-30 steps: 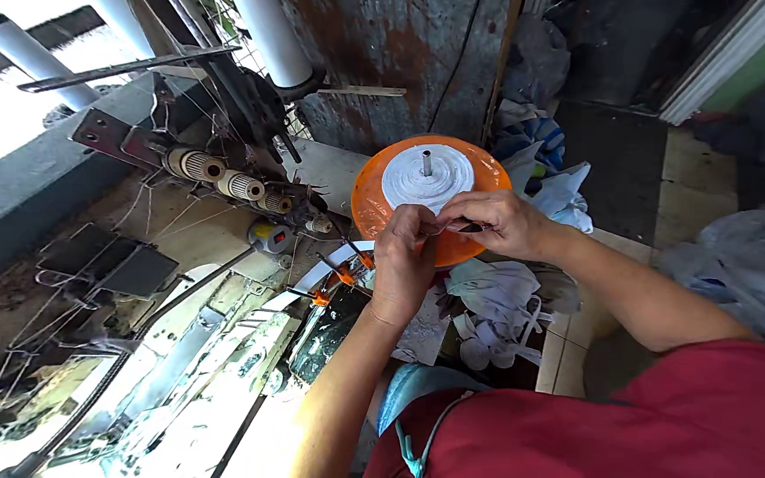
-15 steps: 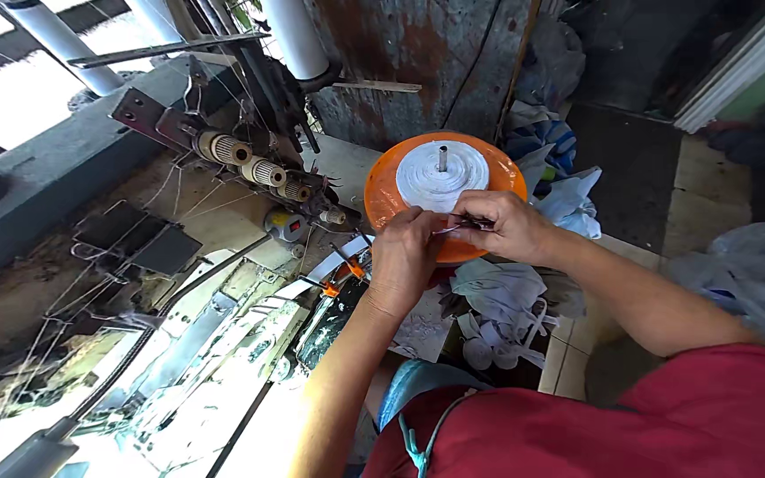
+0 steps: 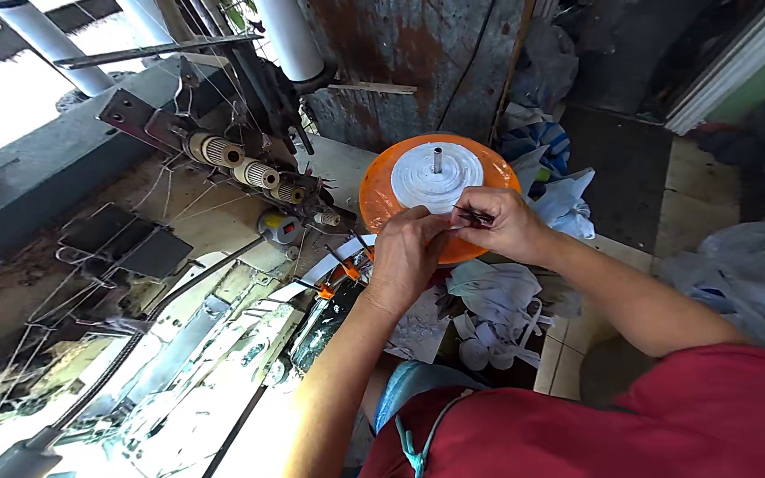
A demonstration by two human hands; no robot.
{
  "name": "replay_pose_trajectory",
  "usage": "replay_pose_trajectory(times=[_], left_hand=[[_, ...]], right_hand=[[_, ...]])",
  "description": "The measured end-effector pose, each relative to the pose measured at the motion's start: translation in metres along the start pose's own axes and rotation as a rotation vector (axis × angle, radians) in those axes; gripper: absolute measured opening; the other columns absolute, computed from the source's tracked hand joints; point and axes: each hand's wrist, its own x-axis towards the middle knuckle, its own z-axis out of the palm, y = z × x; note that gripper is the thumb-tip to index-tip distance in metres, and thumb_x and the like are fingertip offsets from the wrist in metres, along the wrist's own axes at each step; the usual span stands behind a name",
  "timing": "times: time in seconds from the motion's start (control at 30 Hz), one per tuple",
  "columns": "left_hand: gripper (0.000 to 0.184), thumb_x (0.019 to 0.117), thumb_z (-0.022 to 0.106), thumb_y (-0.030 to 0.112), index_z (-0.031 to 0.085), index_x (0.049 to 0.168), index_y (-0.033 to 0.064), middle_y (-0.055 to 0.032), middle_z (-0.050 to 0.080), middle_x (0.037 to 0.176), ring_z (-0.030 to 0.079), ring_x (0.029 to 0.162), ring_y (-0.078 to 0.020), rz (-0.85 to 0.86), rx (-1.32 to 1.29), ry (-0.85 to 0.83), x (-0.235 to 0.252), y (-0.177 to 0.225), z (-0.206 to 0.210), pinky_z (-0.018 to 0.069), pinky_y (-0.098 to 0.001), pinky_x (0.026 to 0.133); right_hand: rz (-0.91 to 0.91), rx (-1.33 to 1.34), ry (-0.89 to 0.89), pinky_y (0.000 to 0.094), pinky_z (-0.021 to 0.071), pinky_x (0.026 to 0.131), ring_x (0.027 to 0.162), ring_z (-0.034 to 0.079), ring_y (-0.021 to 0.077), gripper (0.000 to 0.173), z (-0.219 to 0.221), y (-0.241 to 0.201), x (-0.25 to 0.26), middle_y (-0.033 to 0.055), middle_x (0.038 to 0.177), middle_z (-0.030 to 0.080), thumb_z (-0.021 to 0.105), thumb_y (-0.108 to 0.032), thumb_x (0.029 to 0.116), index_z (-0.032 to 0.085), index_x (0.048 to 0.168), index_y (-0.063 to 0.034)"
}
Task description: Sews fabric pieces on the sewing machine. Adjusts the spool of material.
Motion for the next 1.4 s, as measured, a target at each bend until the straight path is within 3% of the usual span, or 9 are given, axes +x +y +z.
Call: replay_pose_trajectory(times=[0.13,0.27,0.4,0.6,0.7,0.8,0.93,1.23,1.4], left_hand=[[0.01,0.0914,0.071,0.005,0.08,0.096,0.0052,-0.0096,0.068,0.083,0.068,0.079,-0.0225,0.031,0.021,0.026,0.0,-0.003,0.004,0.0565,-0.0393,0.073],[0.02,0.0926,0.062,0.001,0.078,0.104,0.004,-0.011,0.068,0.091,0.068,0.085,-0.0257,0.073,0.127,-0.002,0.002,0.002,0.011,0.0574,-0.0406,0.075],[0.012,0.0929,0.066,0.004,0.077,0.095,0.0014,-0.0131,0.068,0.088,0.067,0.081,-0.0294,0.129,0.274,0.01,0.004,0.008,0.024,0.0555,-0.0415,0.07],[0.011,0.0899,0.066,0.001,0.077,0.09,0.0009,-0.0138,0.069,0.086,0.068,0.078,-0.0299,0.152,0.333,0.037,0.004,0.007,0.037,0.0553,-0.0411,0.065],[0.01,0.0905,0.067,0.004,0.077,0.09,0.0016,-0.0131,0.07,0.088,0.069,0.079,-0.0293,0.133,0.311,0.039,0.005,0.01,0.042,0.0559,-0.0409,0.066],[0.011,0.0914,0.067,0.005,0.077,0.092,0.0015,-0.0122,0.068,0.084,0.068,0.077,-0.0285,0.115,0.286,0.042,0.01,0.013,0.044,0.0551,-0.0406,0.065],[0.013,0.094,0.065,0.008,0.077,0.093,0.0031,-0.0111,0.067,0.077,0.068,0.07,-0.0279,0.069,0.282,0.066,0.012,0.01,0.042,0.0546,-0.0417,0.059],[0.022,0.0949,0.061,0.004,0.079,0.105,0.0082,-0.009,0.066,0.085,0.066,0.08,-0.0244,-0.035,0.124,0.062,0.0,0.001,0.02,0.0554,-0.0411,0.071],[0.011,0.0944,0.07,0.01,0.076,0.1,0.004,-0.0099,0.072,0.091,0.07,0.079,-0.0213,-0.108,0.057,0.034,-0.005,0.002,0.004,0.0591,-0.0406,0.074]], right_hand=[[-0.062,-0.092,0.005,0.0166,0.0434,0.064,0.072,0.054,0.0065,0.009,-0.007,0.006,0.001,0.0081,0.08,0.059,0.072,-0.004,0.0843,0.066,0.084,0.0029],[-0.145,-0.077,-0.001,0.0164,0.0497,0.07,0.079,0.06,0.0071,0.009,-0.016,0.012,0.0,0.0114,0.089,0.065,0.073,-0.004,0.0843,0.069,0.086,0.0041],[-0.164,-0.081,0.016,0.0161,0.0481,0.068,0.075,0.059,0.0064,0.007,-0.015,0.018,-0.006,0.0105,0.084,0.066,0.072,-0.002,0.0833,0.068,0.083,0.004],[0.011,-0.08,0.058,0.0129,0.0487,0.065,0.07,0.057,-0.0023,0.012,-0.042,0.02,-0.007,0.0029,0.084,0.064,0.066,0.0,0.0848,0.064,0.096,0.0033],[0.153,-0.062,0.117,0.0155,0.0478,0.059,0.064,0.054,-0.0015,0.015,-0.054,0.029,0.005,0.0022,0.087,0.064,0.062,-0.005,0.0917,0.063,0.105,0.0023],[0.174,-0.016,0.044,0.0193,0.055,0.064,0.068,0.062,0.0022,0.02,-0.056,0.037,0.021,0.0054,0.097,0.068,0.055,-0.01,0.1029,0.065,0.114,0.0025],[0.162,-0.046,0.0,0.0181,0.0535,0.069,0.075,0.061,0.0019,0.022,-0.051,0.038,0.033,0.0065,0.105,0.066,0.051,-0.012,0.1059,0.066,0.115,0.0009],[0.05,0.014,0.023,0.0169,0.0539,0.066,0.074,0.061,0.0041,0.016,-0.035,0.027,0.009,0.0105,0.103,0.064,0.058,-0.007,0.0993,0.068,0.105,0.0048],[0.019,0.052,-0.029,0.0169,0.0539,0.075,0.086,0.063,0.0044,0.015,-0.027,0.018,0.003,0.0093,0.107,0.066,0.059,-0.006,0.0989,0.069,0.106,0.0025]])
